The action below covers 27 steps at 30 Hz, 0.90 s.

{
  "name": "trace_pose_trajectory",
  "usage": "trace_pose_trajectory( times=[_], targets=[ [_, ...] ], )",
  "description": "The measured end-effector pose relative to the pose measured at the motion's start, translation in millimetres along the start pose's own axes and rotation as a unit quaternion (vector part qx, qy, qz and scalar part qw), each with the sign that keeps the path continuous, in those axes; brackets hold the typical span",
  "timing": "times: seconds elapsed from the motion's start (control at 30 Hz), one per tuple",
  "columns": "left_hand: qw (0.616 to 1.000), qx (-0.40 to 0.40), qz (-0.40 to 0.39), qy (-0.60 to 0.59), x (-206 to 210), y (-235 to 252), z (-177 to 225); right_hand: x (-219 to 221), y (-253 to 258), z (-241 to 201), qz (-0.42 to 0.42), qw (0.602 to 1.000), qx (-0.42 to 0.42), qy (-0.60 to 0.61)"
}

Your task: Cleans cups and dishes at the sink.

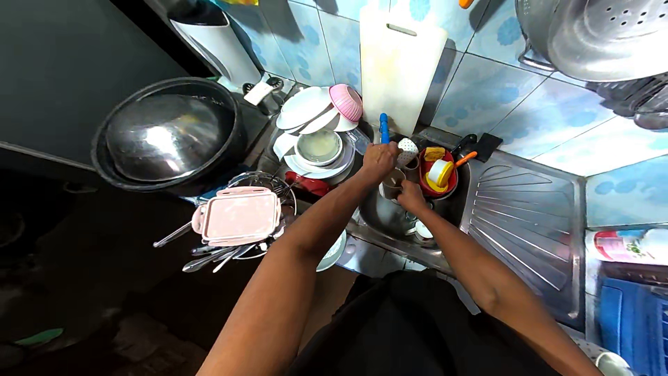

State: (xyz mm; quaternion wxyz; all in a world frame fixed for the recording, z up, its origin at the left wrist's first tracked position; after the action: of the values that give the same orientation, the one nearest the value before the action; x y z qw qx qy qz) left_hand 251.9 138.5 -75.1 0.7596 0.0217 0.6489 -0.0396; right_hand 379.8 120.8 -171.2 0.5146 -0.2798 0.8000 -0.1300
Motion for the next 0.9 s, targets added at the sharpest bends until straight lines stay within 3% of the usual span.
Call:
trace_pose_trajectory(
  times=[0.2, 0.43, 0.57, 0.9],
  targets=[
    [0.998, -0.037, -0.042, -0.042, -2, 3, -6, -1, 1, -5, 0.012, 1.000, -0.004, -0.024],
    [0.995, -0.047, -0.038, -0.075, -11, 0, -6, 1, 11, -7, 0.015, 1.000, -0.020, 0.002],
    [0.997, -0.009, 0.001, -0.078, -20, 0, -8, 7, 13, -3, 0.023, 0.999, -0.021, 0.044],
    [0.996, 0.042, -0.023, -0.073, -18, 4, -10, 6, 23, -2, 0.006, 0.999, -0.028, 0.031]
  ],
)
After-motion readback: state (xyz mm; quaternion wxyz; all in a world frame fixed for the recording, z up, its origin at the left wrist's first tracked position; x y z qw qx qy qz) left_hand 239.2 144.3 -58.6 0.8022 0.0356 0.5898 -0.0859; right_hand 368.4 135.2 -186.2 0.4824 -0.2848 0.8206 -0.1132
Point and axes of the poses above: each hand's wrist, its own y-axis towards the middle knuckle, its own x-axis out of the palm, z = x × y, the point moved 8 cm from there along y, towards the middle knuckle, and after that the axes turned 13 degrees about x, right-handed, at the moved point
